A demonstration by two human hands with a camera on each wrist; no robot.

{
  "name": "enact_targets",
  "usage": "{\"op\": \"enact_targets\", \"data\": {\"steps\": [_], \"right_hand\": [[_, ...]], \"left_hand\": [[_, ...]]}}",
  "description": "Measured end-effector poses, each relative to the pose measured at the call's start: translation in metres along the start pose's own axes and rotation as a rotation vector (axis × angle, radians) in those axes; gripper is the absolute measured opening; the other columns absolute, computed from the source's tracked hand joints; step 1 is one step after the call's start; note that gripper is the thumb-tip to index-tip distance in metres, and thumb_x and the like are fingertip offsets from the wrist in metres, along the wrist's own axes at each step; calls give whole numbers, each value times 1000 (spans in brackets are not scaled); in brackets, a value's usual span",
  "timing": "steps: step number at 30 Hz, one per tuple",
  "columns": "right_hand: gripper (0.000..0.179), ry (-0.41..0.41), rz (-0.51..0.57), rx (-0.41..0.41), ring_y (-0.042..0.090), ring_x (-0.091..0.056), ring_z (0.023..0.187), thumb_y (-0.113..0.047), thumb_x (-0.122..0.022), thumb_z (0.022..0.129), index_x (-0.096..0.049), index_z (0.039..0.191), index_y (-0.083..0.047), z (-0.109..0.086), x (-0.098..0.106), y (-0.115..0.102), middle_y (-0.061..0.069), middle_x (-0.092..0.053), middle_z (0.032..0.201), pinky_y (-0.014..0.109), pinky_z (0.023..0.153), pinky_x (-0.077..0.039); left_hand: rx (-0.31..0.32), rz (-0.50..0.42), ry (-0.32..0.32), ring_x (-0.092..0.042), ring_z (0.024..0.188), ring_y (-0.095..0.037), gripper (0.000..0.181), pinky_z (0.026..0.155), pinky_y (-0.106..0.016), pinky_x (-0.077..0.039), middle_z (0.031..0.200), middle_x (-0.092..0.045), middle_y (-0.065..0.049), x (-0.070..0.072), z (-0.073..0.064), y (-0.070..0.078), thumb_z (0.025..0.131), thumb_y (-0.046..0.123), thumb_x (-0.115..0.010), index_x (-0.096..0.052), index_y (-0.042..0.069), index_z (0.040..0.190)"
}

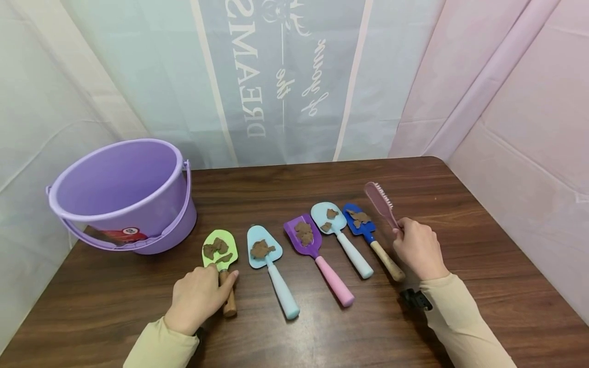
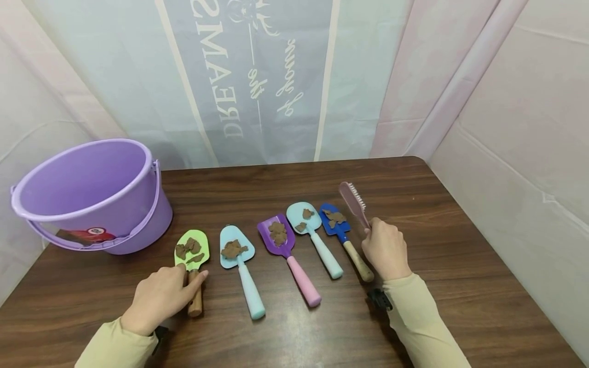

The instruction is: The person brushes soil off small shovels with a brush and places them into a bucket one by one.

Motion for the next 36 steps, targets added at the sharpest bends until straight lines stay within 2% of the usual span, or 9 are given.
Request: {"op": "enact_targets", "data": {"steps": [7, 12, 19, 26, 36], "right_hand": [[12, -4, -1, 0, 25, -46, 50, -4, -57, 87, -61, 86, 8, 1, -1, -1, 17, -59, 65, 44, 47, -39], [12, 9, -3, -6, 26, -46, 50, -3, -56, 87, -60, 87, 8, 1, 0, -2, 18, -59, 66, 45, 48, -40], [14, 19, 19, 6, 26, -49, 51, -1, -54, 88, -60, 92, 11, 1, -4, -5, 20, -61, 69, 46, 50, -42], [13, 31, 22, 10, 28, -51, 52, 0, -53, 87, -60, 92, 11, 0, -4, -5, 20, -61, 68, 49, 52, -43], [14, 47, 25, 17, 27, -51, 51, 1, -53, 88, -59, 93, 12, 0, -4, -6, 21, -61, 68, 47, 50, -42]], "left_hand": [[20, -23, -7, -61, 56, -31, 37, 43, -42, -41, 64, -60, -16, -1, 2, -1, 88, 34, -57, -53, 8, 62], [34, -45, -15, -61, 56, -31, 39, 43, -43, -41, 61, -59, -14, -4, 1, -3, 87, 30, -56, -48, 12, 54], [32, -61, -40, -63, 56, -30, 44, 43, -41, -40, 47, -52, -1, -7, 0, -3, 89, 28, -52, -48, 18, 46], [46, -88, -33, -51, 48, -19, 44, 40, -33, -33, 48, -43, -1, -7, 0, -5, 85, 23, -54, -37, 17, 45], [30, -83, 22, -43, 48, -17, 43, 40, -32, -31, 52, -35, 2, -1, 1, -1, 83, 22, -56, -31, 19, 48]]}}
Point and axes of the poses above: each hand's wrist, its own z-axis towards the middle knuckle, its own x-axis out of the back of the hand, y = z × x, the point moved 8 cm from there along z, towards the middle knuckle
